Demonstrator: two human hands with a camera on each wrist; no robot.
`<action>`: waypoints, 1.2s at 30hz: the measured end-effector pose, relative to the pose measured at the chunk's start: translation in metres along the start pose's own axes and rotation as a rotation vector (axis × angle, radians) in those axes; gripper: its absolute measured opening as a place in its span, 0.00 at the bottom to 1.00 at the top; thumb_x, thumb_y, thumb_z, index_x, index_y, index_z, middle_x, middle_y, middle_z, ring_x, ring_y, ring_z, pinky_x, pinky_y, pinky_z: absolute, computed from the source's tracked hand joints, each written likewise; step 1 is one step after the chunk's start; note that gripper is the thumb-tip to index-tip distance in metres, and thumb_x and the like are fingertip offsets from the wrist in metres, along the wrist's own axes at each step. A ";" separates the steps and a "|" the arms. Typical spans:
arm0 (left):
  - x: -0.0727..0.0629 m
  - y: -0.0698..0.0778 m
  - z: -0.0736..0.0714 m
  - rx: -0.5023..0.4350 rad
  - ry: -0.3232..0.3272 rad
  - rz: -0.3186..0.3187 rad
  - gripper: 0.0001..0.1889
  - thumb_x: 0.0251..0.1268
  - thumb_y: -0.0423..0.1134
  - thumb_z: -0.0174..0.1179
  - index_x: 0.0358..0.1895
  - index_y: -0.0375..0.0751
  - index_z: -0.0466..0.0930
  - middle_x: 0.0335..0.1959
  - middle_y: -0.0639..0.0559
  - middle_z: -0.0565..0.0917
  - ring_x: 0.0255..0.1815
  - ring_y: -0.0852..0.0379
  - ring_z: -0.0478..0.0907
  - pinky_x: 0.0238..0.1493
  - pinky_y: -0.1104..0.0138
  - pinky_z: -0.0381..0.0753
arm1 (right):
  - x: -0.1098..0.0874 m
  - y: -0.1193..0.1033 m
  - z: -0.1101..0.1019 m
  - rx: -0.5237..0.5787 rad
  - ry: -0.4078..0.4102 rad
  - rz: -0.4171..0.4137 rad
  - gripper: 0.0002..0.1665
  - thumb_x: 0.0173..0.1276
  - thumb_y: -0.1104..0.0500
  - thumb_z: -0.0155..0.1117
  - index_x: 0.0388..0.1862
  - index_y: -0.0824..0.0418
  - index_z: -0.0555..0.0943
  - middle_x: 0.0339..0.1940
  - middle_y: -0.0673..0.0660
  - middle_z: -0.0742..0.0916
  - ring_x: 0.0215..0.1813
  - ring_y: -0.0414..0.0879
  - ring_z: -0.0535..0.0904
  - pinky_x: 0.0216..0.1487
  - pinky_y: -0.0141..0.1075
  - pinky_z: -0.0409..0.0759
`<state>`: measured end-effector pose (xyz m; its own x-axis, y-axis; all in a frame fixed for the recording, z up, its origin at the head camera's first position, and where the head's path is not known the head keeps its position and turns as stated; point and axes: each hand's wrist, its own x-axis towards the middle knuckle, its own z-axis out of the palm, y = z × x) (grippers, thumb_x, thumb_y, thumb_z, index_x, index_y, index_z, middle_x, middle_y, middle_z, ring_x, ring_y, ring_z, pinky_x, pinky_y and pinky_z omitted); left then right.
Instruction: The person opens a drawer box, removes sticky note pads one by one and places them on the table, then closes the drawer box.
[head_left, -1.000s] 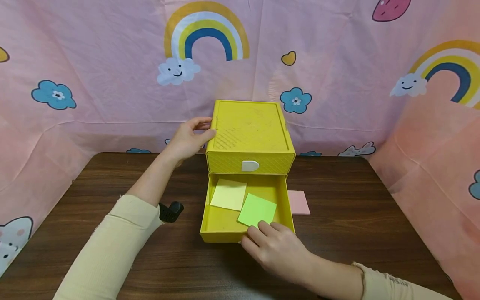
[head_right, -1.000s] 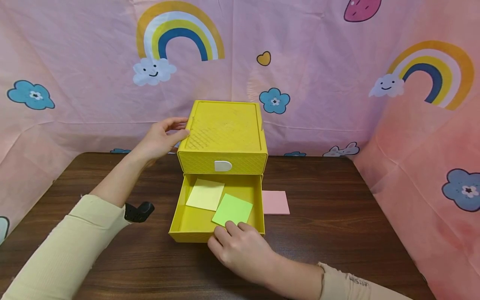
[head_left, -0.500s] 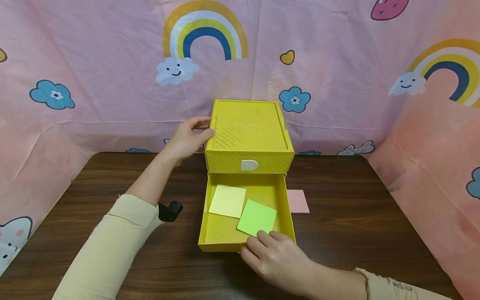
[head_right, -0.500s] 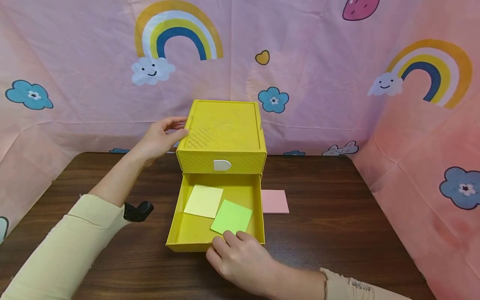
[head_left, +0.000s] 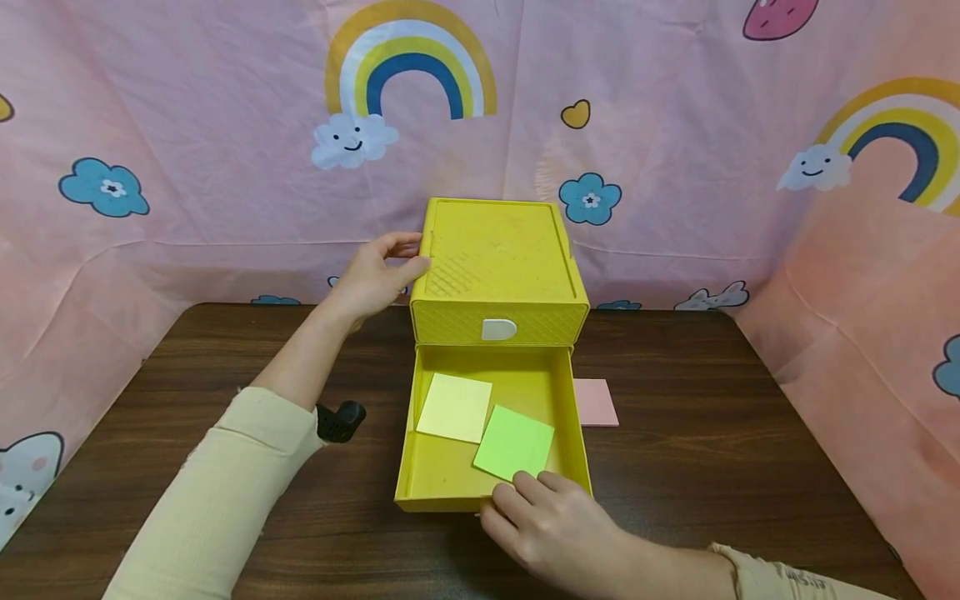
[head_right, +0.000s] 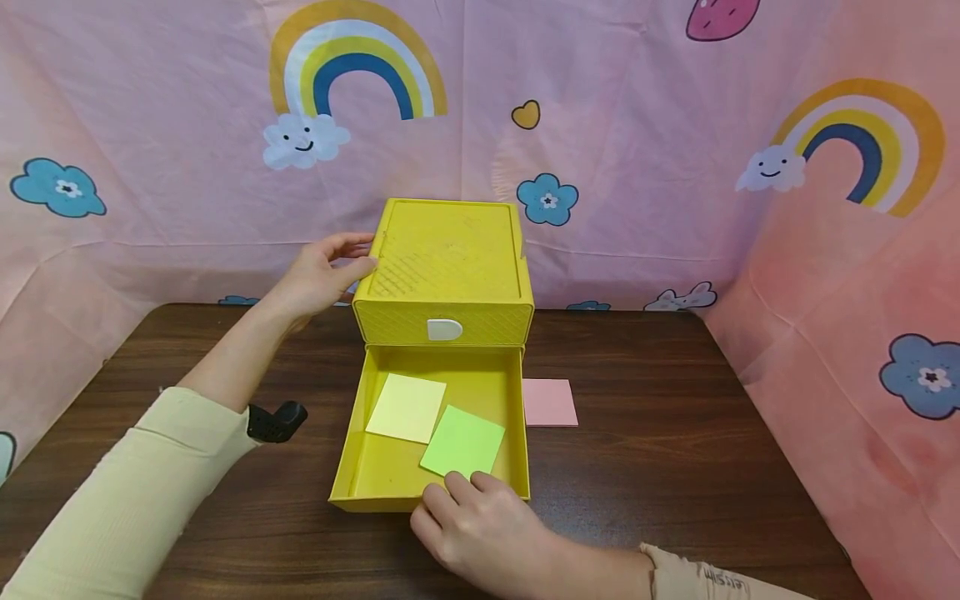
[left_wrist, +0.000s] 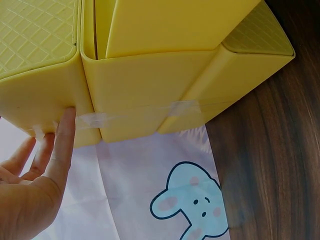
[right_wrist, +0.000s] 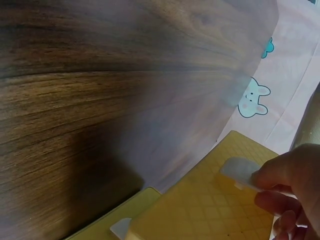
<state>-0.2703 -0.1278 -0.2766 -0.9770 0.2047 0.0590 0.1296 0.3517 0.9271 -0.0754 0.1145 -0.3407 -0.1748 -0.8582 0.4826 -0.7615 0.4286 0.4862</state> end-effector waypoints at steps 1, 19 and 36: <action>0.000 0.000 0.000 -0.003 -0.001 0.001 0.28 0.67 0.42 0.53 0.68 0.43 0.60 0.64 0.44 0.66 0.60 0.50 0.68 0.40 0.59 0.83 | 0.000 0.000 0.000 -0.001 0.000 -0.001 0.21 0.70 0.68 0.35 0.27 0.55 0.75 0.22 0.47 0.74 0.20 0.39 0.63 0.18 0.24 0.60; -0.002 -0.001 0.000 0.016 -0.007 0.008 0.28 0.67 0.44 0.53 0.68 0.42 0.59 0.64 0.44 0.65 0.61 0.49 0.66 0.42 0.60 0.83 | -0.004 -0.005 0.006 -0.051 0.011 -0.018 0.19 0.68 0.69 0.36 0.28 0.56 0.74 0.22 0.47 0.73 0.21 0.39 0.61 0.19 0.25 0.61; -0.001 -0.001 0.000 0.007 0.002 0.002 0.27 0.67 0.44 0.53 0.68 0.44 0.61 0.63 0.45 0.67 0.59 0.50 0.68 0.41 0.60 0.83 | -0.001 0.000 -0.003 -0.068 0.098 -0.051 0.16 0.70 0.63 0.42 0.27 0.55 0.77 0.21 0.46 0.74 0.19 0.38 0.62 0.18 0.23 0.59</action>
<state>-0.2697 -0.1283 -0.2776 -0.9771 0.2035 0.0620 0.1331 0.3573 0.9245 -0.0733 0.1158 -0.3395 -0.0730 -0.8491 0.5232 -0.7232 0.4063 0.5585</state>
